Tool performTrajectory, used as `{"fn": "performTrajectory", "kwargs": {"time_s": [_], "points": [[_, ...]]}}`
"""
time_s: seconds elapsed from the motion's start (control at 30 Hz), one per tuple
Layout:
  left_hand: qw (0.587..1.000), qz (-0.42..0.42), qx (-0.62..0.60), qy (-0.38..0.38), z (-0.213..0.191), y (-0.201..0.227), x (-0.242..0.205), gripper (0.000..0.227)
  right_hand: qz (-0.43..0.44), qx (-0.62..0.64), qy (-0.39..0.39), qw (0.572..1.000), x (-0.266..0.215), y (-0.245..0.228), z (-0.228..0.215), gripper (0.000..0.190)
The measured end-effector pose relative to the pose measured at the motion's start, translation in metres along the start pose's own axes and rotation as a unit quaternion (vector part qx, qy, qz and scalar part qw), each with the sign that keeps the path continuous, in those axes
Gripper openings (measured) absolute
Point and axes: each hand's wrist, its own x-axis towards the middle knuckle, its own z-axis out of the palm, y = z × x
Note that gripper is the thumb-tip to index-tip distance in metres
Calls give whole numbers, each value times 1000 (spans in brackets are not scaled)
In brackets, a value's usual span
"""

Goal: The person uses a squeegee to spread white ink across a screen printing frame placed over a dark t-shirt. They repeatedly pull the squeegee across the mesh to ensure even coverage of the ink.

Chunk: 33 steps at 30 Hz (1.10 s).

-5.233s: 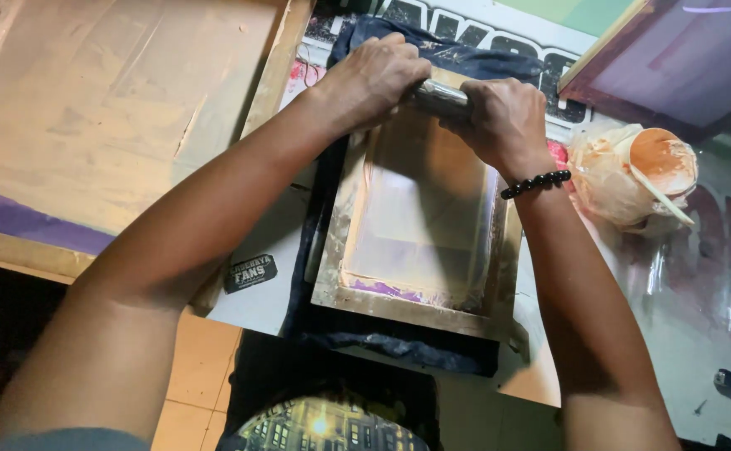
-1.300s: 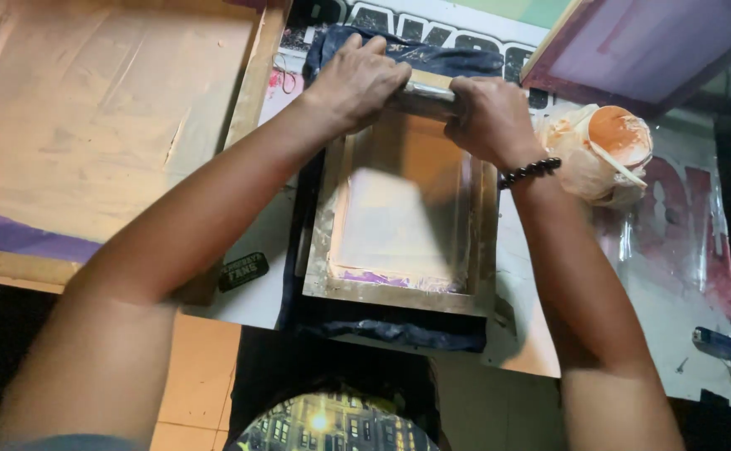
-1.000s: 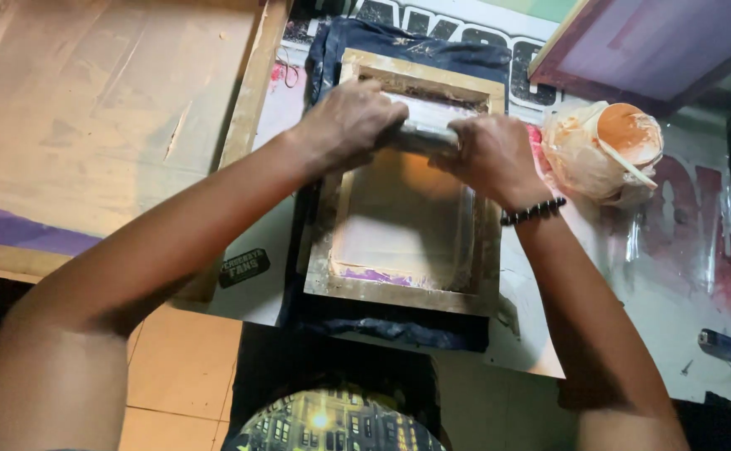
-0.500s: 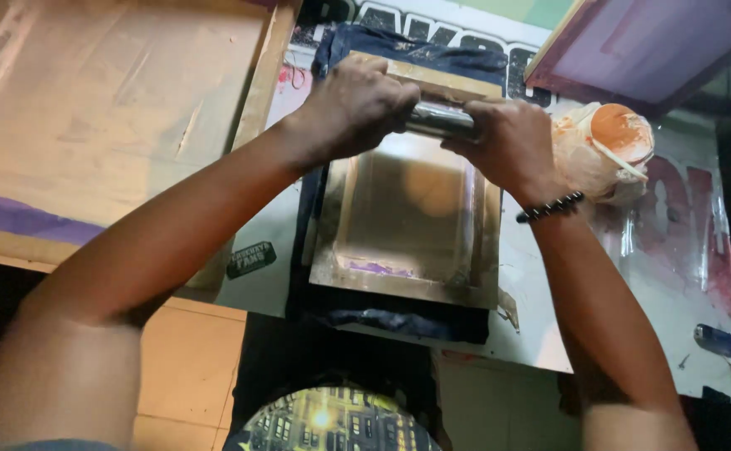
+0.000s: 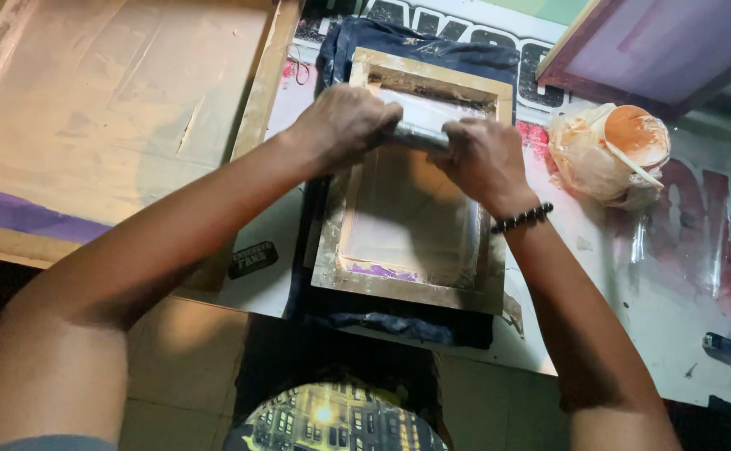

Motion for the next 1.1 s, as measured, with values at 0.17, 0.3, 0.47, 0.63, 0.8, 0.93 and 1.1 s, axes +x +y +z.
{"fn": "performTrajectory", "kwargs": {"time_s": [0.17, 0.3, 0.47, 0.63, 0.8, 0.93, 1.1], "points": [[999, 7, 0, -39, -58, 92, -59, 17, -11, 3, -72, 997, -74, -56, -52, 22], [997, 13, 42, -62, -81, 134, -77, 22, -23, 82, -157, 984, -99, -61, -92, 32], [1000, 1, 3, -7, -71, 75, -12, 2, 0, 53, -37, 998, -48, -22, -71, 29], [997, -14, 77, 21, -10, 40, 12, 19, -23, 21, 14, 999, -26, 4, -20, 16], [955, -43, -47, -291, -95, 72, 6, 33, -53, 63, -146, 986, -60, -22, -82, 13], [987, -13, -22, -159, -74, 45, 36, 19, -33, 64, -125, 990, -23, 7, -80, 9], [997, -28, 69, -37, -20, -8, 81, 20, -8, -18, -27, 999, 29, 69, -8, 29]]}}
